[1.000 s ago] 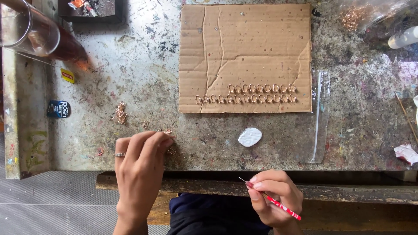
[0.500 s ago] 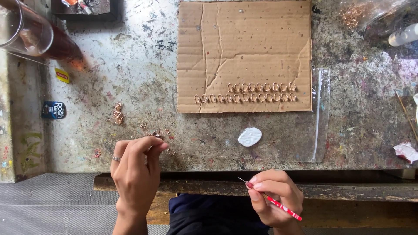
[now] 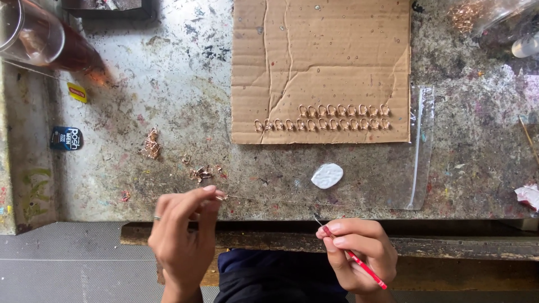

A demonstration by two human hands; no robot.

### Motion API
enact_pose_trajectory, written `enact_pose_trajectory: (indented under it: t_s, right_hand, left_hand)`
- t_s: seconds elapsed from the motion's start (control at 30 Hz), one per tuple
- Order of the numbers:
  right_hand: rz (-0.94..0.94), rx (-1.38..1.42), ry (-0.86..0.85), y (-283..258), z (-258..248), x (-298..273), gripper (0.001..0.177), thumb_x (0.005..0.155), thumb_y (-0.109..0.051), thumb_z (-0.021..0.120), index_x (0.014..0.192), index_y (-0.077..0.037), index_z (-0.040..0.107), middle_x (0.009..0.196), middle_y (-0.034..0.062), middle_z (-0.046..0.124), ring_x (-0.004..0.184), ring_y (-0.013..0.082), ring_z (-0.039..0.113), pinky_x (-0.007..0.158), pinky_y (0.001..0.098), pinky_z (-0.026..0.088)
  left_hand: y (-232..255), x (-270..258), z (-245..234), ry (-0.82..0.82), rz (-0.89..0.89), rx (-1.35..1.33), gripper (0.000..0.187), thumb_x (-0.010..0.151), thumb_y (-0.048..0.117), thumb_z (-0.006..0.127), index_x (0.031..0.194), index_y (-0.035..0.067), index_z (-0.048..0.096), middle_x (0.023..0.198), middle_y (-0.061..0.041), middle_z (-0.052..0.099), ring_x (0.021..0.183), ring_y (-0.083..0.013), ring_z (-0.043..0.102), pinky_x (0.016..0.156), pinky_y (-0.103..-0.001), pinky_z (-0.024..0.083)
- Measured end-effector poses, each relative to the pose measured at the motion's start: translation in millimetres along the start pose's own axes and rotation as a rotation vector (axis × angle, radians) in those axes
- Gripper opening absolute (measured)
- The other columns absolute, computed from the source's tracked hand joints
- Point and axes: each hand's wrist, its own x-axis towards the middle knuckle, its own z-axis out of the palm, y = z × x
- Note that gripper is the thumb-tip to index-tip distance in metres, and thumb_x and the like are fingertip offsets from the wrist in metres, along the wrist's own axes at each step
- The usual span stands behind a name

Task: Applying white paint to small jewelry components using a fine-tipped brush and organizing them on cardboard.

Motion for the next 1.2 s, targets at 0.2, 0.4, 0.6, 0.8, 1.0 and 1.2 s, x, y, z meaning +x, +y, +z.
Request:
enact_pose_trajectory:
  t_s: [0.2,0.4,0.6,0.8,1.0,1.2]
  right_hand:
    - [-0.13,-0.073,-0.072,-5.3,-3.9,21.2,0.004,0.093,-0.008,0.065,0.096,-0.006,0.065,0.099,0.0148,0.067,0.087,0.023,0.079,0.08,0.0254,0.075]
    - [-0.219,-0.391,-0.08,3.2,-12.3,56.9,0.015,0.088,-0.002,0.078,0.089,-0.005,0.063,0.084,0.0074,0.073,0.083,0.0215,0.068,0.088,0.0357,0.058]
    - [-0.198,-0.42,-0.109,3.8,-7.6,59.9,0.014,0.089,-0.004,0.08,0.09,-0.008,0.067,0.092,0.0062,0.076,0.088,0.0242,0.064,0.088,0.0339,0.056]
    - [-0.234,-0.405,-0.071,9.5,-11.6,53.1,0.014,0.087,-0.003,0.079,0.086,-0.009,0.066,0.089,0.0057,0.075,0.085,0.0233,0.064,0.083,0.03,0.058]
    - [-0.251,-0.403,-0.079,14.1,-9.8,49.7,0.015,0.087,-0.002,0.078,0.087,-0.008,0.065,0.089,0.0066,0.075,0.085,0.025,0.063,0.08,0.0304,0.057]
    - [-0.263,-0.415,-0.071,15.5,-8.4,50.0,0.014,0.088,-0.001,0.077,0.088,-0.008,0.065,0.089,0.0058,0.075,0.084,0.0242,0.063,0.078,0.0301,0.057]
  left_hand:
    - [21.8,-7.5,12.0,-0.003,0.049,-0.204,0.006,0.092,0.001,0.07,0.091,0.007,0.07,0.088,-0.006,0.077,0.072,-0.0144,0.069,0.071,-0.028,0.049]
    - [33.8,-14.4,19.5,0.013,-0.109,-0.461,0.008,0.096,-0.003,0.06,0.094,0.005,0.057,0.082,-0.011,0.078,0.075,-0.0195,0.082,0.066,-0.023,0.058]
    - [38.1,-15.9,25.7,-0.135,-0.091,-0.573,0.011,0.088,0.001,0.074,0.092,0.001,0.064,0.092,-0.018,0.079,0.083,-0.022,0.082,0.075,-0.025,0.068]
    - [38.4,-16.3,34.0,-0.124,-0.071,-0.593,0.014,0.084,-0.001,0.079,0.09,0.002,0.066,0.086,-0.011,0.075,0.075,-0.0161,0.077,0.071,-0.023,0.066]
    - [31.9,-23.5,39.1,-0.142,-0.103,-0.648,0.013,0.084,-0.002,0.078,0.09,0.0,0.067,0.084,-0.011,0.077,0.078,-0.0199,0.082,0.073,-0.024,0.069]
    - [34.5,-15.7,34.9,-0.19,-0.208,-0.681,0.007,0.091,-0.005,0.066,0.094,0.001,0.066,0.085,-0.015,0.08,0.084,-0.0207,0.083,0.072,-0.024,0.069]
